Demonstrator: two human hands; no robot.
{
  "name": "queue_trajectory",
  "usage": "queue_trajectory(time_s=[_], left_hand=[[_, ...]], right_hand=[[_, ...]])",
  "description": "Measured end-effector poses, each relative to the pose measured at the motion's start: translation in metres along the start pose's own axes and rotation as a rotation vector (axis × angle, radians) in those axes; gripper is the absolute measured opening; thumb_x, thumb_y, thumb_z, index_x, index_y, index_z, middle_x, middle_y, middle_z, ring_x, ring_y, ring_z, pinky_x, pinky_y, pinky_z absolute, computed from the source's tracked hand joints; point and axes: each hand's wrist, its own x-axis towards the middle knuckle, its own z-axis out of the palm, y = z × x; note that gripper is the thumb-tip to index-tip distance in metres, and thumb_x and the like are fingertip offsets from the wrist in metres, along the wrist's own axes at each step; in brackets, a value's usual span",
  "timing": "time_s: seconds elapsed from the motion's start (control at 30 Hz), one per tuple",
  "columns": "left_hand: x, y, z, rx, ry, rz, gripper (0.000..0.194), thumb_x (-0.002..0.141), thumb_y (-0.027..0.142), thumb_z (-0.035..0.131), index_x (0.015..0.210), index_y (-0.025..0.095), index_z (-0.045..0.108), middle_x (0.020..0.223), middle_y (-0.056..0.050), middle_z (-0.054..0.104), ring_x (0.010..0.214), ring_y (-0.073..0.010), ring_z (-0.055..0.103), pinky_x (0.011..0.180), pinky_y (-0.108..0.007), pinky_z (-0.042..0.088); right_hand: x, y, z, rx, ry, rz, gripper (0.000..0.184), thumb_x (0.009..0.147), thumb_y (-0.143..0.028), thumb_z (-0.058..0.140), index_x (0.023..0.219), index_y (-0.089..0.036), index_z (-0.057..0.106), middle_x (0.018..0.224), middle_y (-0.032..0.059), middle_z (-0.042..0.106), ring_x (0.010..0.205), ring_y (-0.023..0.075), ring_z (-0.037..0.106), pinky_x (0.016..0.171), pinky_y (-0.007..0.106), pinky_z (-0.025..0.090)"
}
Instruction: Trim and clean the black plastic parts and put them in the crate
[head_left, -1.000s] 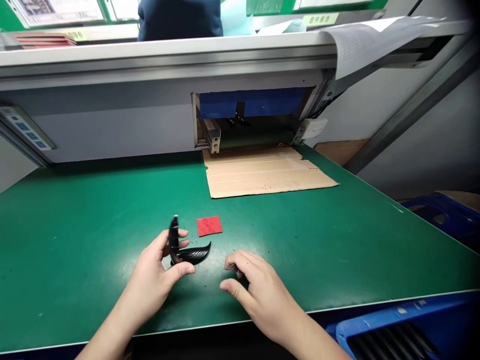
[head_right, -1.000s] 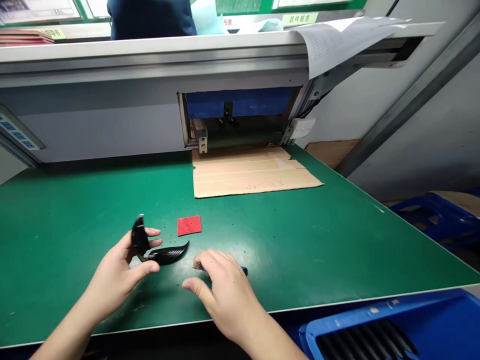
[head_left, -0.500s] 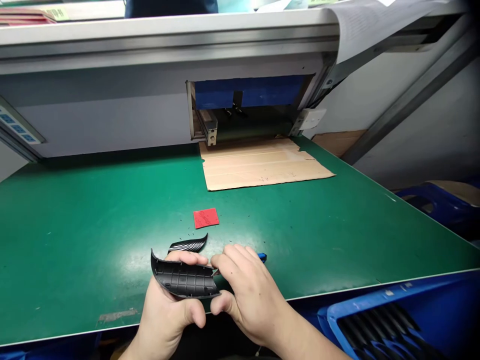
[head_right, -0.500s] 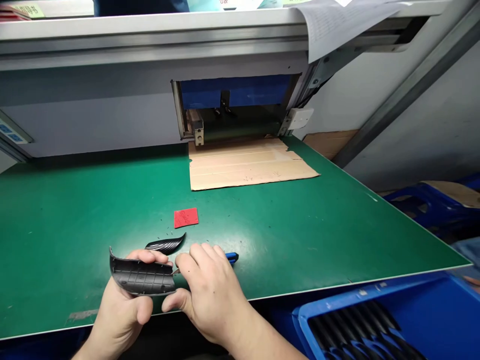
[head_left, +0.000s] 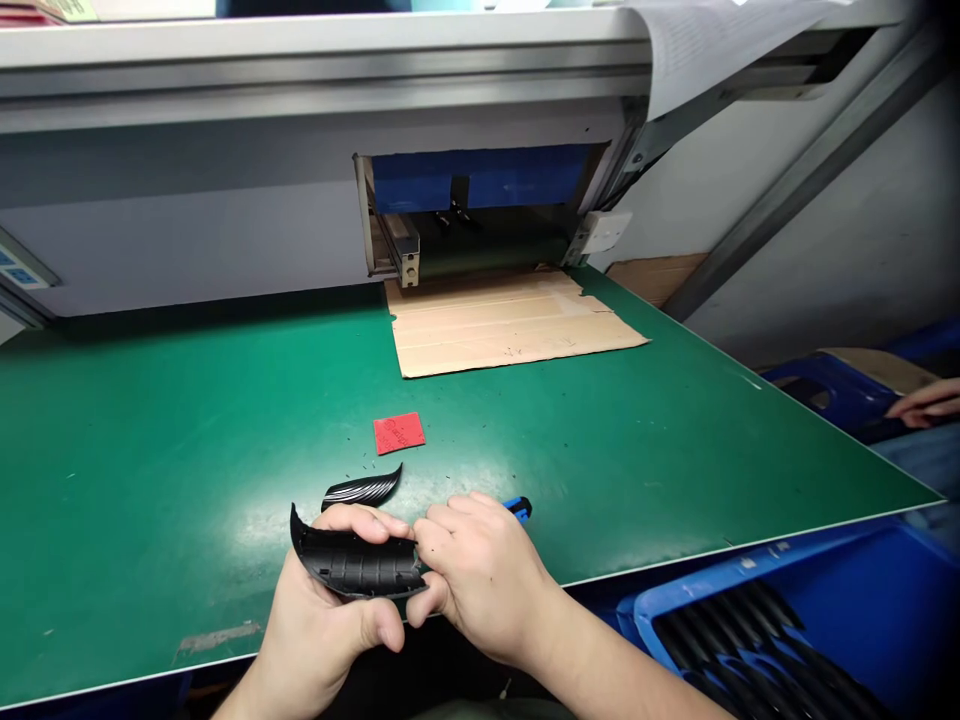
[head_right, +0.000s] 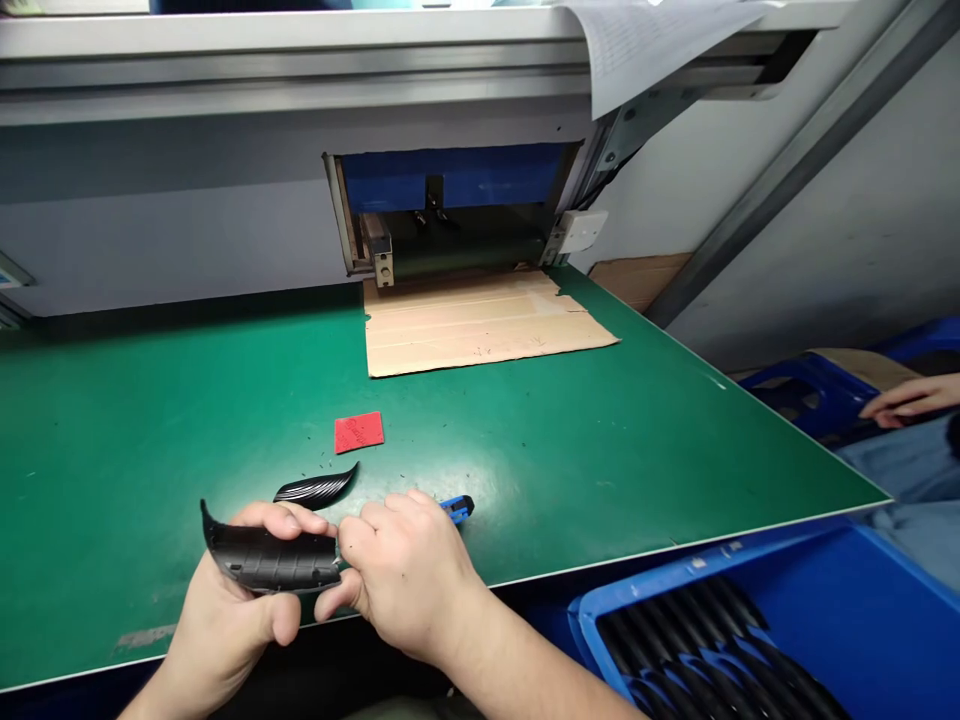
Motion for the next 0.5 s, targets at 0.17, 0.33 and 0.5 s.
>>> queue_trajectory(time_s=[0.17, 0.33, 0.5], left_hand=[[0.002, 0.0, 0.0, 0.025, -0.039, 0.043, 0.049, 0.053, 0.023, 0.09, 0.094, 0.027, 0.063, 0.098, -0.001, 0.066, 0.096, -0.0191, 0.063, 0.086, -0.028, 0.054], [0.002, 0.001, 0.002, -0.007, -0.059, 0.05, 0.053, 0.051, 0.008, 0.088, 0.093, 0.028, 0.064, 0.098, 0.0, 0.065, 0.095, -0.0199, 0.064, 0.085, -0.03, 0.055], [0.0, 0.0, 0.0, 0.027, -0.044, 0.096, 0.052, 0.051, 0.012, 0.089, 0.093, 0.03, 0.064, 0.097, 0.001, 0.066, 0.095, -0.0196, 0.063, 0.084, -0.029, 0.055]], right_hand=[[-0.001, 0.007, -0.016, 0.383, -0.321, 0.064, 0.065, 0.097, -0.071, 0.024, 0.064, -0.018, 0.043, 0.059, -0.0038, 0.047, 0.052, 0.0115, 0.042, 0.051, 0.024, 0.029], [0.0, 0.01, -0.031, 0.571, -0.386, 0.171, 0.052, 0.092, -0.064, 0.053, 0.067, -0.019, 0.045, 0.06, -0.0063, 0.043, 0.055, 0.0108, 0.04, 0.05, 0.021, 0.03], [0.001, 0.01, -0.036, 0.566, -0.245, 0.336, 0.046, 0.079, -0.05, 0.077, 0.07, -0.019, 0.045, 0.066, -0.0071, 0.042, 0.061, 0.0113, 0.038, 0.052, 0.021, 0.03]])
